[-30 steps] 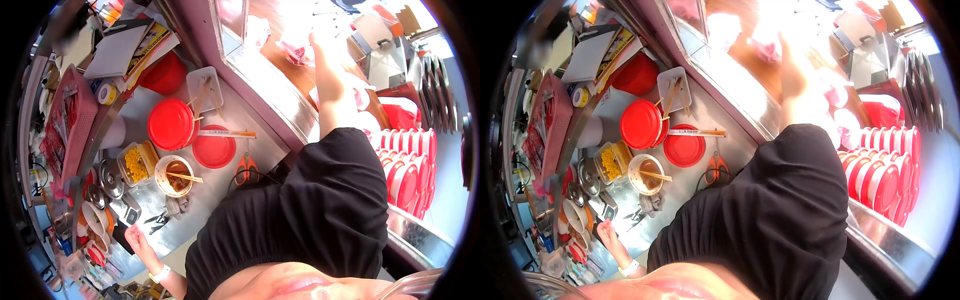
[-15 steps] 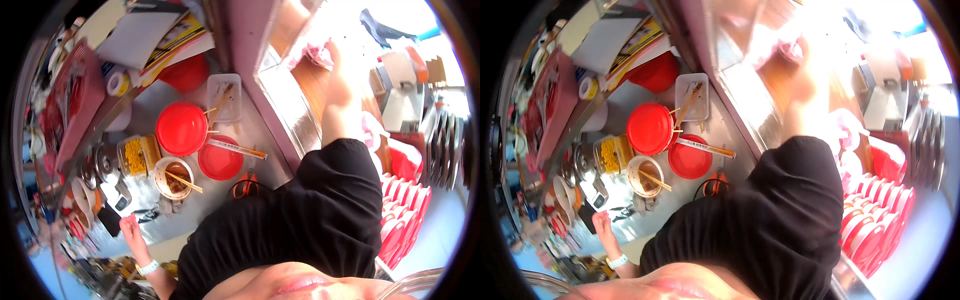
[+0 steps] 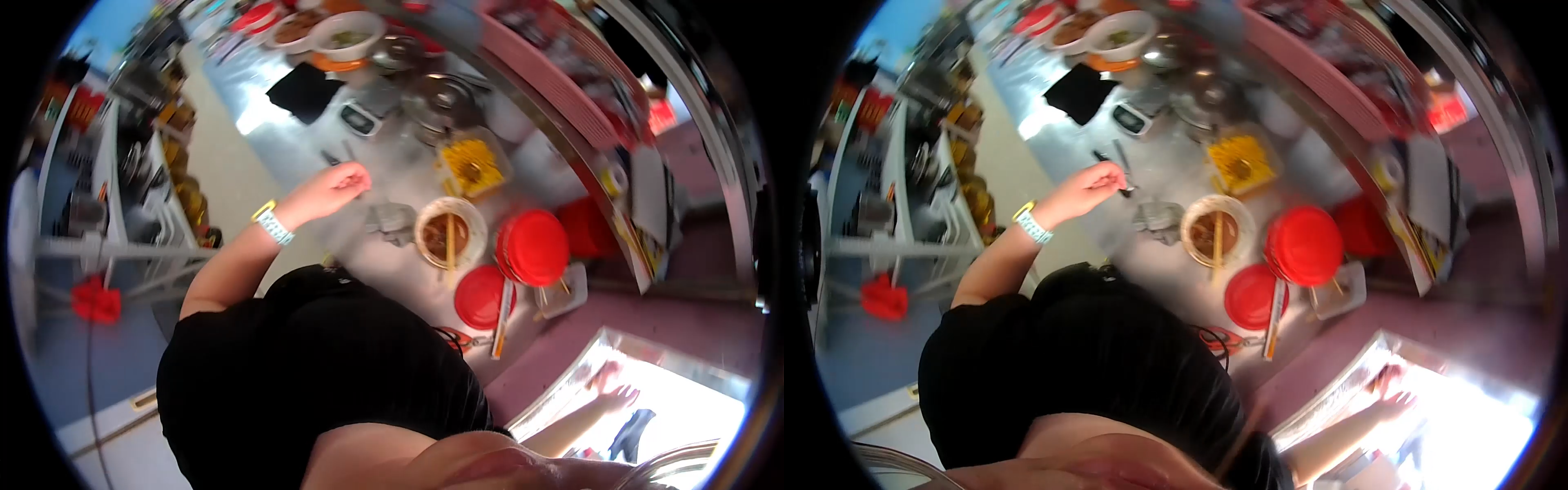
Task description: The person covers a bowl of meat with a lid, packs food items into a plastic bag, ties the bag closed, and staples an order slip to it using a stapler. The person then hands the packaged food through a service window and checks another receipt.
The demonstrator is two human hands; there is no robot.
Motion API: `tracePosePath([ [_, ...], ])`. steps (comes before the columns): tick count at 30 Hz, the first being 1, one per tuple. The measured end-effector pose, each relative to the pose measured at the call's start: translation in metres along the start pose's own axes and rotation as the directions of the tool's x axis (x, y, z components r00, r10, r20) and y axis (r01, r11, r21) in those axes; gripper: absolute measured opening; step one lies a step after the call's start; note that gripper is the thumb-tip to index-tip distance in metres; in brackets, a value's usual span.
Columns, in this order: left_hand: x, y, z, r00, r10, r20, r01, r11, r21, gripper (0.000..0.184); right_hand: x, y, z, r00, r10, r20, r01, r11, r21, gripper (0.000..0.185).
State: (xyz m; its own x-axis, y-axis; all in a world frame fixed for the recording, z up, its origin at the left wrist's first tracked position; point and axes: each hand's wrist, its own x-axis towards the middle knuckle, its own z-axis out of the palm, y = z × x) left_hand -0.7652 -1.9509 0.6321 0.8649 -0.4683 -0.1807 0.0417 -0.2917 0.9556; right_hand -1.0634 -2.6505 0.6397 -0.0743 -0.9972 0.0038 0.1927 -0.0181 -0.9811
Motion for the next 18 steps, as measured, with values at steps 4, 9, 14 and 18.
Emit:
tracePosePath([
  [4, -0.037, -0.034, -0.053, 0.992, -0.018, -0.126, 0.025, 0.998, 0.058, 0.011, -0.141, 0.001, 0.037, 0.888, -0.374, 0.267, 0.446, 0.843, -0.3, 0.028],
  [9, -0.082, -0.07, -0.123, 0.975, -0.099, -0.199, 0.089, 0.994, -0.059, 0.012, -0.328, 0.027, 0.108, 0.552, -0.546, 0.631, 0.827, 0.455, -0.331, 0.028],
  [14, -0.134, -0.12, -0.25, 0.927, -0.161, -0.339, 0.118, 0.983, -0.143, 0.011, -0.486, 0.058, 0.189, 0.575, -0.053, 0.817, 0.356, 0.915, -0.191, 0.028],
  [18, -0.19, -0.158, -0.362, 0.871, -0.199, -0.449, 0.069, 0.955, -0.289, 0.009, -0.661, 0.07, 0.273, 0.343, -0.039, 0.939, 0.194, 0.98, -0.031, 0.042],
])
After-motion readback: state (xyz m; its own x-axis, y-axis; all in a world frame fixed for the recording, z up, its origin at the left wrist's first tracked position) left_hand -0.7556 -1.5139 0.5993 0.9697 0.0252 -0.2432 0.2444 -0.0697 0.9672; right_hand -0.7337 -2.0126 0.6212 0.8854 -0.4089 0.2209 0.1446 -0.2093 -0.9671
